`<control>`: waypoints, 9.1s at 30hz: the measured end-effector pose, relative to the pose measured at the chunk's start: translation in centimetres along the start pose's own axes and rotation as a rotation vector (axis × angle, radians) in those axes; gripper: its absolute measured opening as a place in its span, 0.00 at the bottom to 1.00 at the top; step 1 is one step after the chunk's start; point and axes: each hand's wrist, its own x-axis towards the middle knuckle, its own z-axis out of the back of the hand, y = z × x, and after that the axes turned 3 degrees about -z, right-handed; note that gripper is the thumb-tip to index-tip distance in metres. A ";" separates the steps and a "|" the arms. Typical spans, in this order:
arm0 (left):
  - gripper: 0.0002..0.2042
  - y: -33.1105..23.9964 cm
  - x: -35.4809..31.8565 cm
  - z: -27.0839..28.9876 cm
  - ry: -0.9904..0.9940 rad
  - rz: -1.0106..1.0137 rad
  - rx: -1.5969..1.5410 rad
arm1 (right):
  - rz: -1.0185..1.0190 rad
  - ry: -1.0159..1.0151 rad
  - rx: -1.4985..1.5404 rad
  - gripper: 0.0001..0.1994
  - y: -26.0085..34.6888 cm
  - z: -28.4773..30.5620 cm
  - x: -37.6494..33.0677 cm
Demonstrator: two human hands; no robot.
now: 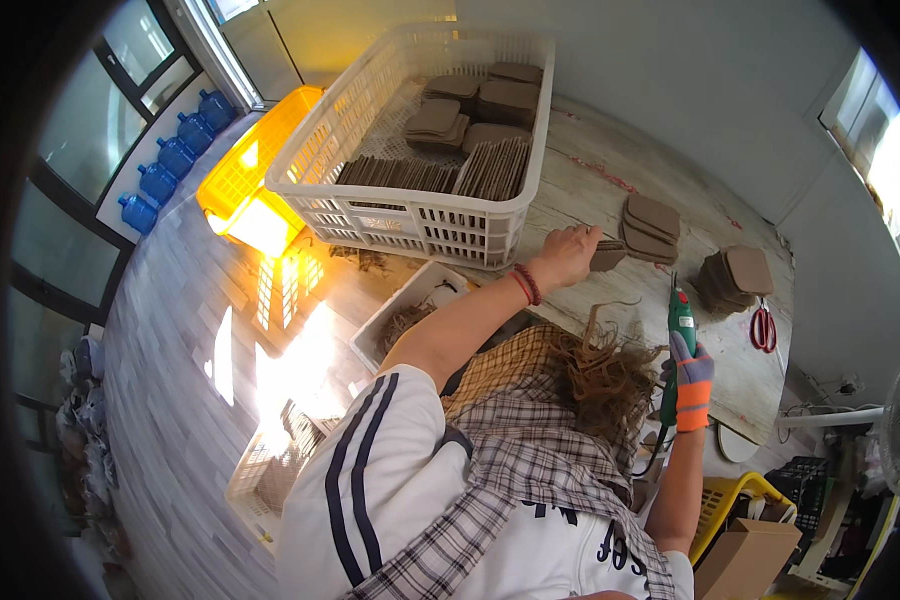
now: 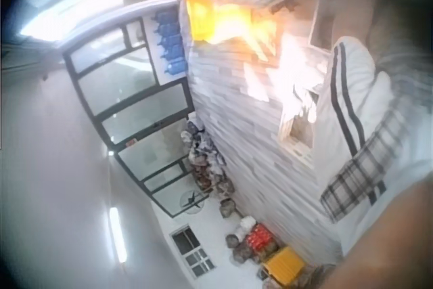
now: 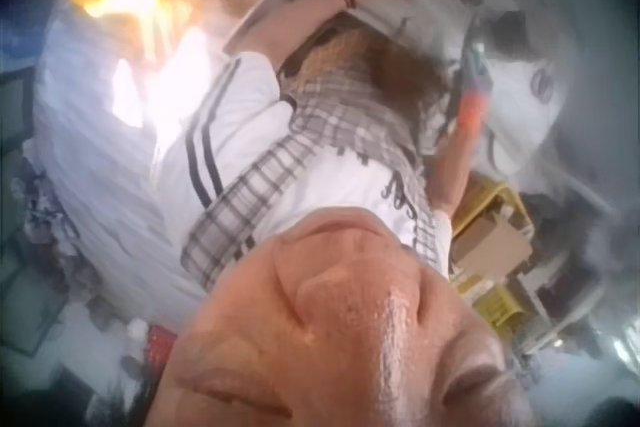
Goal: The person uses a rotary tool to trim the edges of brown coffee filters. They pick up filters from a white basket, trim each one, and place the finished pieces into a stack on the table.
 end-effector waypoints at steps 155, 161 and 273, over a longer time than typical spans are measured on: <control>0.19 -19.6 -4.1 -6.7 0.104 0.278 -2.173 | 0.091 -0.213 0.272 0.14 -2.5 5.4 -12.7; 0.20 -16.8 -3.9 -6.4 0.149 0.209 -1.919 | 0.070 -0.169 0.216 0.14 -3.1 6.5 -13.4; 0.21 -0.8 0.1 -3.5 -0.250 -0.014 0.150 | 0.026 -0.019 -0.083 0.20 -8.0 4.8 -12.7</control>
